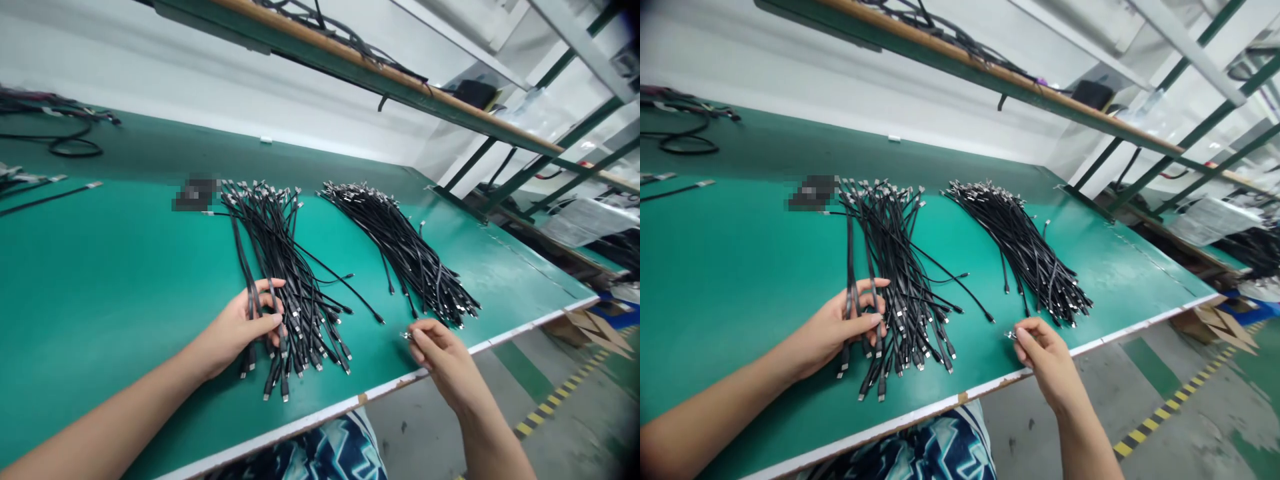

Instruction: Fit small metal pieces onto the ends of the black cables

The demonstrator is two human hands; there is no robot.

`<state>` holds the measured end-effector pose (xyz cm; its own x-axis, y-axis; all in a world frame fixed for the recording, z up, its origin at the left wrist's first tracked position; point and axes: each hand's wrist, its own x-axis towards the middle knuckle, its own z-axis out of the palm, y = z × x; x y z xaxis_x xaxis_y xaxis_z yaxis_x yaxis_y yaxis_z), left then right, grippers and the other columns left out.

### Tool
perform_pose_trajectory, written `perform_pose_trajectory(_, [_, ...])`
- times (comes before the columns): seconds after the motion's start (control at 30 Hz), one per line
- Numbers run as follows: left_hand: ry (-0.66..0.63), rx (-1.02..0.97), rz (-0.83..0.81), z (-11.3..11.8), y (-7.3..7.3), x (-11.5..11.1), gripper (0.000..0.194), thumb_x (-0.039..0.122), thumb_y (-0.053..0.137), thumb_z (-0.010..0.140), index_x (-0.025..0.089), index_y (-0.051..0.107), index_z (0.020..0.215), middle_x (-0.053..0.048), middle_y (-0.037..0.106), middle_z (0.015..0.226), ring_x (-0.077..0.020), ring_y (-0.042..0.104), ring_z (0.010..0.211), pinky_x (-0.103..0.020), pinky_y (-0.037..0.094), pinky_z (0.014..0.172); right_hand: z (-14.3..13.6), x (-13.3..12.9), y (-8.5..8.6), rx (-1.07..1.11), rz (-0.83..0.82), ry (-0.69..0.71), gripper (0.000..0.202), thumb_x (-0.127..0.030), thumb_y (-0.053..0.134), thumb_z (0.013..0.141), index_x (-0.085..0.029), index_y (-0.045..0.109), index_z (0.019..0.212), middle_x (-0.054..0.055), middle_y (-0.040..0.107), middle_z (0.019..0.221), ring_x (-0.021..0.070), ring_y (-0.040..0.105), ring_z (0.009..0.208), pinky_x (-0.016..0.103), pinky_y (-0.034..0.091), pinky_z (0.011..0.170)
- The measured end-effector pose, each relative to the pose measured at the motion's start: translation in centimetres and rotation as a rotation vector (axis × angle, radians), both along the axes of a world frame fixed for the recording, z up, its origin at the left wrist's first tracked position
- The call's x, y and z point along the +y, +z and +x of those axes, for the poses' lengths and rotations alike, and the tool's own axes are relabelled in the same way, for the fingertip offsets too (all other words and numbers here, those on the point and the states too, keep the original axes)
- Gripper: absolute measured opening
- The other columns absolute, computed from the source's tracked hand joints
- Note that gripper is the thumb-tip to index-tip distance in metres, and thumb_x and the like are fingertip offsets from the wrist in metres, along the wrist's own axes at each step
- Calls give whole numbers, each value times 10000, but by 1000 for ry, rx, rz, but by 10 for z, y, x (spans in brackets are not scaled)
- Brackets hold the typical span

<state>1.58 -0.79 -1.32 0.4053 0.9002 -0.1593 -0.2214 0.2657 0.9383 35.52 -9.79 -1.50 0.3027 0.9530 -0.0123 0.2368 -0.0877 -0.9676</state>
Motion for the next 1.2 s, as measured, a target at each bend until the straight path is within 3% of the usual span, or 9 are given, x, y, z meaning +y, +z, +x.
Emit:
perform_pose_trajectory(0.13, [6, -3, -16, 1, -2, 2, 389, 306, 814, 794, 173, 627, 1109, 2, 659, 833, -154, 711, 691, -262, 593, 610, -17, -4, 9, 75, 96, 74, 319, -493, 811, 816, -221, 645, 819, 46, 616, 957, 149, 585, 660, 300, 471, 580])
perform_pose_trajectory(0.23, [17, 18, -26, 3, -5, 4, 216, 294, 794, 808, 136, 676, 896, -28, 702, 739, -150, 708, 657, -279, 607, 652, -39, -2, 14, 67, 120, 182, 255, -385, 797, 852, -205, 674, 719, 48, 609, 891, 172, 607, 723, 309, 516, 631])
perform_pose_trajectory(0.33, [53, 30, -13, 4, -7, 5, 174, 269, 797, 790, 148, 694, 859, -18, 713, 720, -143, 698, 636, -297, 612, 677, -63, 7, 19, 49, 137, 302, 206, -309, 775, 870, -211, 664, 727, 37, 604, 809, 191, 613, 761, 290, 520, 629])
perform_pose_trajectory(0.47, [100, 55, 34, 3, -6, 8, 158, 269, 782, 789, 162, 680, 845, -2, 701, 654, -143, 679, 599, -296, 593, 653, -95, 35, 32, 7, 156, 467, 54, -268, 739, 894, -232, 712, 925, 41, 609, 955, 154, 601, 767, 226, 494, 577])
perform_pose_trajectory(0.57, [144, 82, 81, 0, -4, 10, 163, 290, 748, 811, 166, 656, 861, 9, 688, 625, -130, 646, 556, -267, 548, 599, -119, 65, 45, -75, 117, 662, 172, -249, 653, 932, -243, 703, 1097, 63, 577, 1166, 133, 627, 832, 242, 546, 681])
perform_pose_trajectory(0.77, [265, 178, 120, -10, 0, 15, 186, 337, 686, 863, 173, 634, 935, 98, 522, 457, -86, 442, 402, -207, 335, 434, -155, 107, 50, -115, -44, 909, 157, -164, 653, 875, -204, 755, 988, 53, 696, 1023, 120, 633, 695, 233, 546, 595])
perform_pose_trajectory(0.87, [259, 208, 103, -12, 1, 17, 207, 365, 702, 847, 177, 640, 910, 101, 508, 439, -86, 426, 397, -204, 319, 427, -161, 113, 39, -64, -40, 916, 156, -200, 629, 904, -188, 776, 956, 73, 700, 1057, 109, 633, 659, 242, 559, 583])
perform_pose_trajectory(1.1, [34, 173, -8, -8, -4, 18, 207, 362, 693, 833, 170, 663, 904, 50, 612, 485, -93, 479, 358, -204, 345, 382, -149, 109, 19, 44, 29, 781, 201, -266, 616, 954, -203, 766, 1072, 103, 657, 1191, 110, 671, 684, 279, 601, 646])
perform_pose_trajectory(1.2, [-1, 150, -42, -7, -3, 19, 244, 312, 761, 766, 168, 665, 938, 36, 679, 622, -77, 508, 381, -200, 341, 382, -150, 107, 18, 23, 89, 766, 236, -226, 615, 957, -260, 769, 1133, 90, 653, 1264, 166, 710, 923, 317, 609, 820])
